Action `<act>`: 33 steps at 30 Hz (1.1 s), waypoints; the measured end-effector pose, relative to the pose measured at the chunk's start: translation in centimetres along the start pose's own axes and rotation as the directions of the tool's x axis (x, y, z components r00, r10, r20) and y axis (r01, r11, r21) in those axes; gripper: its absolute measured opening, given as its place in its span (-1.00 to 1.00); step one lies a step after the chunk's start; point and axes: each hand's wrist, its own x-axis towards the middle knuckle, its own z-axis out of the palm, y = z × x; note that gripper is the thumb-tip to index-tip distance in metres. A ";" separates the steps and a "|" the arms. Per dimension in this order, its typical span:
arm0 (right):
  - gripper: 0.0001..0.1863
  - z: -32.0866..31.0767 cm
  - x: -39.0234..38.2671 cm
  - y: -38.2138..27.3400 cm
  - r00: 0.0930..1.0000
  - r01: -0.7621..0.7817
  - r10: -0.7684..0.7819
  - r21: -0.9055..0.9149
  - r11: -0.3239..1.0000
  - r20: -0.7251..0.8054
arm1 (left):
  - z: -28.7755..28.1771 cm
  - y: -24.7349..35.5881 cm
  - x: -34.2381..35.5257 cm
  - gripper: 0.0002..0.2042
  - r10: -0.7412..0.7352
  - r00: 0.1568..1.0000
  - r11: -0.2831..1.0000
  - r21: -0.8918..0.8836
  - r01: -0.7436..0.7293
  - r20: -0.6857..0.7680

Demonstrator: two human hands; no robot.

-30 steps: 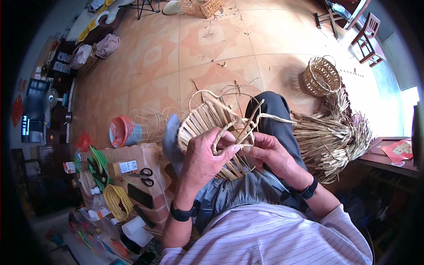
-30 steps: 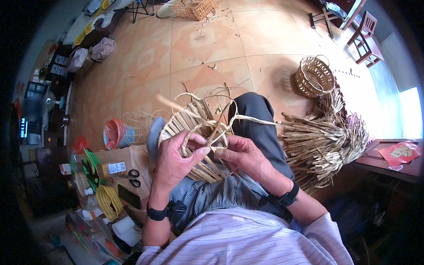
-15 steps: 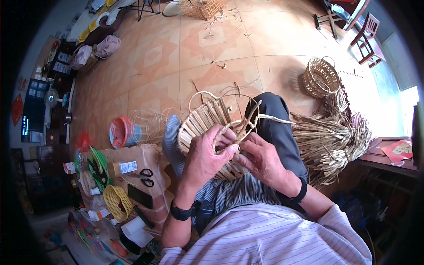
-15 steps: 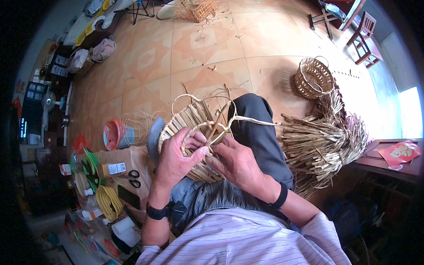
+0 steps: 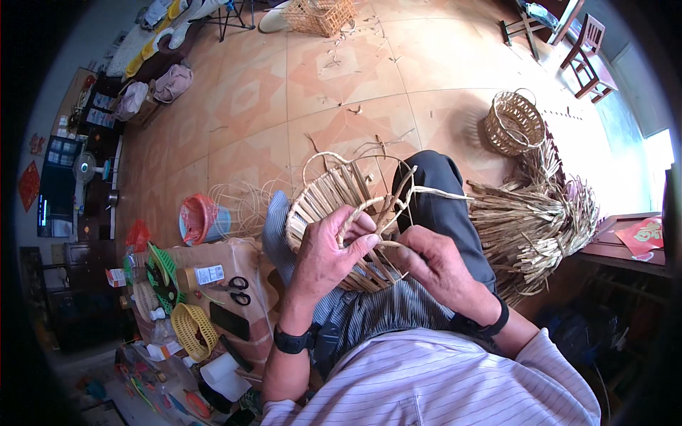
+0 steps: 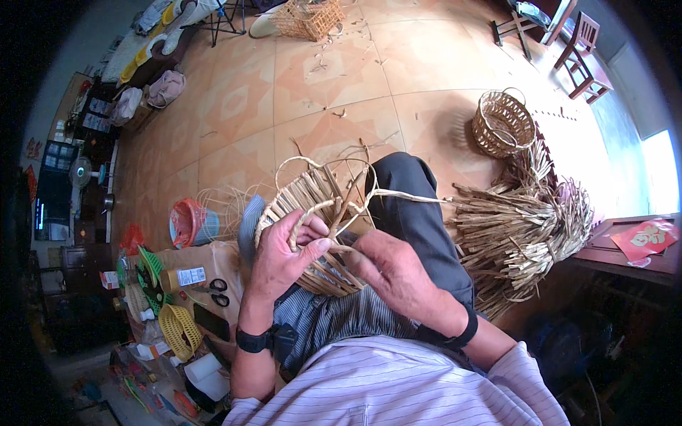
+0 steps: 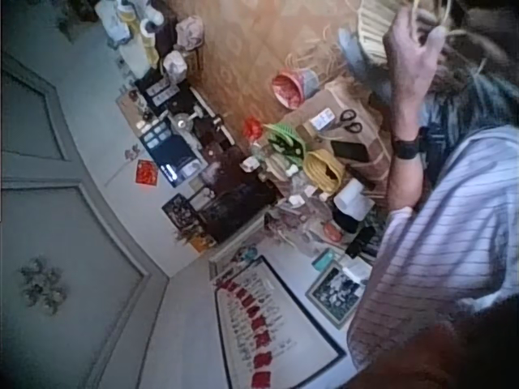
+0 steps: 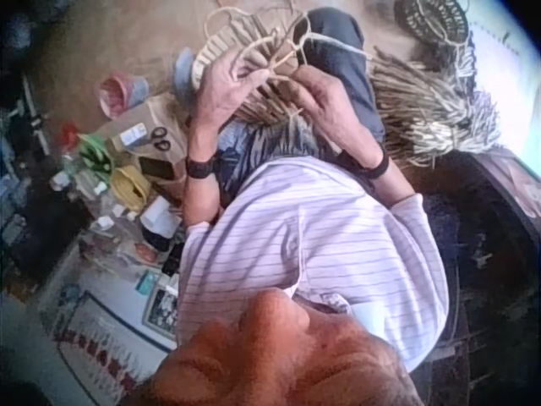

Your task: Manually weaving a basket using dried plant fibers.

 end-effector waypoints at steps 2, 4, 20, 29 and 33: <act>-0.77 -1.2 1.0 -2.0 0.989 -0.143 0.139 0.083 0.986 0.051 | -0.2 0.0 -0.2 -0.81 -0.048 0.999 0.999 0.023 0.048 0.004; -0.77 -1.9 2.3 -4.3 0.986 -0.167 0.162 0.107 0.980 0.050 | -0.2 0.0 -0.2 -0.78 -0.026 0.999 0.999 0.043 0.025 0.026; -0.84 -1.7 4.1 -6.2 0.974 0.192 -0.210 -0.171 0.966 -0.089 | -0.1 0.6 0.3 -0.69 -0.142 0.990 0.988 0.059 0.142 -0.003; -0.81 0.0 3.7 -2.6 0.956 0.256 -0.294 -0.521 0.814 0.009 | 0.7 0.0 0.4 -0.84 -0.135 0.983 0.987 -0.103 0.123 -0.122; -0.82 -0.6 3.4 -2.0 0.964 0.229 -0.266 -0.540 0.810 0.010 | 0.2 -0.4 0.5 -0.76 -0.152 0.988 0.987 -0.049 0.151 -0.033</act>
